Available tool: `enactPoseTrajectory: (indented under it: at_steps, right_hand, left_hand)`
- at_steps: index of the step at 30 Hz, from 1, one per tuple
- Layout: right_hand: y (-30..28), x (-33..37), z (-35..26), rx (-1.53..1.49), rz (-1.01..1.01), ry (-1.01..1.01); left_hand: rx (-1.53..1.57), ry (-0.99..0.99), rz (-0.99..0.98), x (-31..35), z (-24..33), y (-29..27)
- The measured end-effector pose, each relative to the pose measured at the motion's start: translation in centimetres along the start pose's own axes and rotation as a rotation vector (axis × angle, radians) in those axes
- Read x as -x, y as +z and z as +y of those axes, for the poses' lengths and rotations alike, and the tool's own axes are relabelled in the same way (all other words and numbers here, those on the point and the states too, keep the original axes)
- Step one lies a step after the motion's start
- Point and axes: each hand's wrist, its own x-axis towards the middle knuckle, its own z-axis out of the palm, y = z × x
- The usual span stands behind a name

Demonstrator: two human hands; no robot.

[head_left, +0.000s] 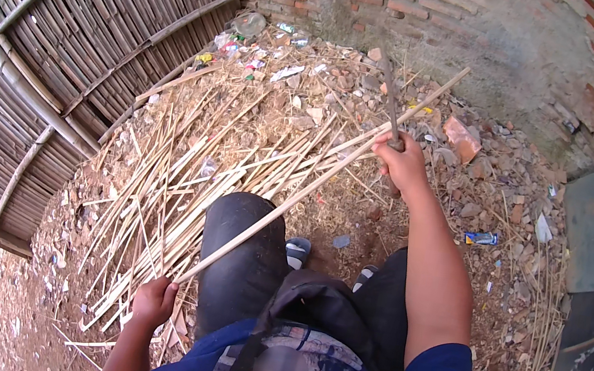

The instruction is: The person strips layers from a bamboo stick using a blade while sitting on the ground, holding the stick against their leg and pulling the blade towards themselves.

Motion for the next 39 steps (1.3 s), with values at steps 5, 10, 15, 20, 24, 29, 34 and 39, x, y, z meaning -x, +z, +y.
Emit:
enactPoseTrajectory:
  at_steps: [5, 10, 15, 20, 24, 29, 34, 39]
  right_hand:
    - [0.2, 1.2, 2.0, 0.472, -0.038, -0.082]
    - [3.7, 5.2, -0.2, 0.728, -0.386, -0.06]
    - [5.3, 5.8, 0.8, 0.907, -0.697, -0.129]
    - [1.4, 1.1, 4.6, 0.701, -0.403, 0.221]
    - [3.8, 2.8, 3.4, 0.89, -0.481, 0.035]
    - [5.4, 2.9, 5.9, 0.879, -0.689, -0.018]
    - [6.9, 4.4, 3.4, 0.879, -0.54, -0.013]
    - [9.2, 6.1, 1.0, 1.017, -0.62, -0.107]
  left_hand:
    - [0.004, -0.016, -0.039, -1.5, 3.1, 0.3]
    - [-0.006, -0.022, -0.065, -2.3, 6.3, -0.2]
    - [0.022, 0.01, -0.205, -2.9, 7.9, 0.2]
    - [0.051, 0.033, -0.264, -4.5, 6.5, 0.1]
    - [-0.112, -0.001, -0.223, -3.9, 7.3, -0.7]
    - [-0.178, -0.074, -0.191, -2.8, 7.3, 1.4]
    - [-0.111, -0.042, -0.179, -3.4, 6.7, 1.2]
    - [-0.078, -0.019, -0.217, -3.0, 5.8, 0.9]
